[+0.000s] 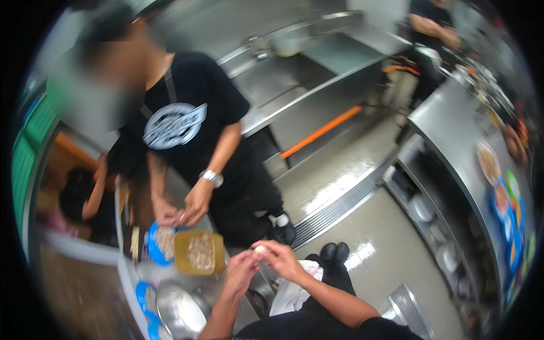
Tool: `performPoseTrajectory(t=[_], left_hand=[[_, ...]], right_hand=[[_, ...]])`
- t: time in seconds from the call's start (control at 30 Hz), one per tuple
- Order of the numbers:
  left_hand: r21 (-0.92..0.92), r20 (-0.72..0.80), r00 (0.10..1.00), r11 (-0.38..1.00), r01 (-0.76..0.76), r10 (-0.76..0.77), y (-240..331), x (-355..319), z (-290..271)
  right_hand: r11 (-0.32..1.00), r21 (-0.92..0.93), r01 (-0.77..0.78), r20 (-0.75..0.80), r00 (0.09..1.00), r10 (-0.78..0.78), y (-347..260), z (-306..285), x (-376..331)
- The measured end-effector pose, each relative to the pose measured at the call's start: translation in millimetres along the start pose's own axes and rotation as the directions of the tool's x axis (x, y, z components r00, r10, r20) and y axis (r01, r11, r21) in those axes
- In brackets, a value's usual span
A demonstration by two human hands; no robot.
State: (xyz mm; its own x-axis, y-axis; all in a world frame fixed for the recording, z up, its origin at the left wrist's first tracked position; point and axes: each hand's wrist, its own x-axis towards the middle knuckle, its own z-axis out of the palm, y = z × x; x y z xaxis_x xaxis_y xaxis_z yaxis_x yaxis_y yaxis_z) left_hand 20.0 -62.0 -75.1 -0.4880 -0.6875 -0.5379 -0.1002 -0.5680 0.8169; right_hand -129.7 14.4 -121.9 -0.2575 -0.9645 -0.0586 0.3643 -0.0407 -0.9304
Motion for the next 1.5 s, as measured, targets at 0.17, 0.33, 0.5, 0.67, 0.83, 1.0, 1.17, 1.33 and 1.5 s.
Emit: performPoseTrajectory(t=[0.17, 0.33, 0.5, 0.67, 0.83, 1.0, 1.17, 1.33, 1.5], left_hand=[[0.204, -0.020, 1.000, 0.979, -0.014, 0.018, 8.6, 38.0, 38.9], [0.187, -0.050, 0.998, 0.982, -0.030, 0.040, 7.4, 47.6, 58.4], [0.156, -0.038, 0.997, 0.986, -0.065, 0.072, 40.7, 48.5, 74.8], [-0.007, -0.003, 0.976, 0.976, -0.217, 0.217, 45.9, 34.8, 57.4], [-0.097, -0.037, 0.959, 0.955, -0.282, 0.280, 43.3, 15.2, 16.5], [-0.036, -0.151, 0.963, 0.972, -0.231, 0.224, 42.5, 0.6, -20.9], [-0.041, -0.161, 0.951, 0.961, -0.274, 0.264, 39.0, -1.9, -43.2], [-0.016, -0.294, 0.895, 0.934, -0.356, 0.336, 38.4, -8.0, -59.8], [0.048, -0.370, 0.843, 0.914, -0.403, 0.391, 46.9, -17.3, -67.4]], right_hand=[[0.991, 0.126, -0.050, -0.024, 0.998, 0.053, 9.1, -41.5, 24.6], [0.970, 0.232, -0.077, 0.018, 0.997, 0.075, -4.9, -53.6, 31.3], [0.934, 0.334, -0.128, 0.104, 0.990, 0.098, -30.1, -58.0, 51.4], [0.922, 0.340, -0.185, 0.191, 0.974, 0.125, -45.1, -37.7, 67.3], [0.933, 0.253, -0.258, 0.290, 0.940, 0.181, -41.8, -2.7, 74.0], [0.970, 0.057, -0.236, 0.336, 0.919, 0.204, -30.4, 26.6, 76.7], [0.947, 0.057, -0.316, 0.353, 0.894, 0.277, -28.2, 49.2, 78.7], [0.947, -0.088, -0.310, 0.422, 0.850, 0.317, -36.7, 76.2, 84.4], [0.932, -0.309, -0.191, 0.485, 0.811, 0.327, -59.2, 91.9, 92.9]])
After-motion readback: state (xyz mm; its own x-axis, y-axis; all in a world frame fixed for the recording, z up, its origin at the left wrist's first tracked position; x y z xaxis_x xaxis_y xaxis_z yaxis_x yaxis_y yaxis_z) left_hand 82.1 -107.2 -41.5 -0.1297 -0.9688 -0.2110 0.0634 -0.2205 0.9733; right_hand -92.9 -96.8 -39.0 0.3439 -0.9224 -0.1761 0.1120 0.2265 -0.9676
